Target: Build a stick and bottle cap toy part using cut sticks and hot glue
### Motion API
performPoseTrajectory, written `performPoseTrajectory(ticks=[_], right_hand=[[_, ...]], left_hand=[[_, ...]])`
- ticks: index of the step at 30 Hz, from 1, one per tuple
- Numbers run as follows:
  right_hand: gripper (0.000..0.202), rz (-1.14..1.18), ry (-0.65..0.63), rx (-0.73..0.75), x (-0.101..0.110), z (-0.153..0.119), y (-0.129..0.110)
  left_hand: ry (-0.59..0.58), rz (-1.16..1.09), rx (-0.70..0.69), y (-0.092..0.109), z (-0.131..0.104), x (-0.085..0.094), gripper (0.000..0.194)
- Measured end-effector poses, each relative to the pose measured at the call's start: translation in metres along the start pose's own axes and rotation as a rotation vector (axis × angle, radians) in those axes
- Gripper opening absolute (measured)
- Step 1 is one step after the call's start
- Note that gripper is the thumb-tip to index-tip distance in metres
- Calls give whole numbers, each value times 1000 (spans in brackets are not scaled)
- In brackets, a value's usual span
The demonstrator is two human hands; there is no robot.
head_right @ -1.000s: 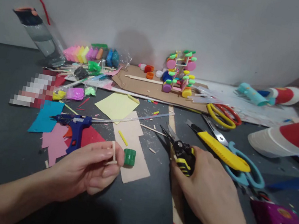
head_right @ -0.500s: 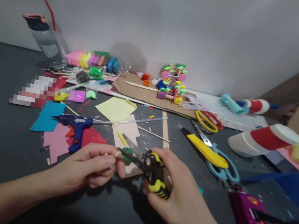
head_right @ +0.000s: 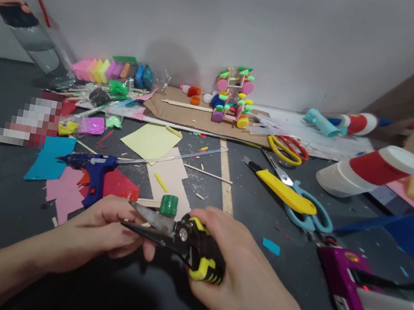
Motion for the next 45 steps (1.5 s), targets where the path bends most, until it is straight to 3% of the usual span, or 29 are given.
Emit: performPoseTrajectory(ticks=[9, 19, 25, 35, 45], right_hand=[[50, -107, 65, 66, 5, -2, -6], [39, -110, 131, 92, 11, -4, -5], [40, -87, 138, -19, 9, 1, -2], [40, 16, 8, 7, 2, 7, -8], [29, -131, 113, 72, 5, 1, -9]], left_hand=[[-56, 78, 38, 0, -3, 1, 33], [-70, -64, 79, -6, -1, -6, 41], [-32, -21, 31, -1, -1, 0, 39], [32, 194, -61, 11, 0, 5, 32], [25, 198, -87, 12, 0, -1, 29]])
Point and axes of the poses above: each hand's wrist, its own z-axis towards the middle knuckle, its own x-axis out of the back of the hand, y = z × x, the point moved 9 cm from there along z, towards the middle knuckle, and after that the axes turned 8 degrees about -z, right-handed, at the moved point
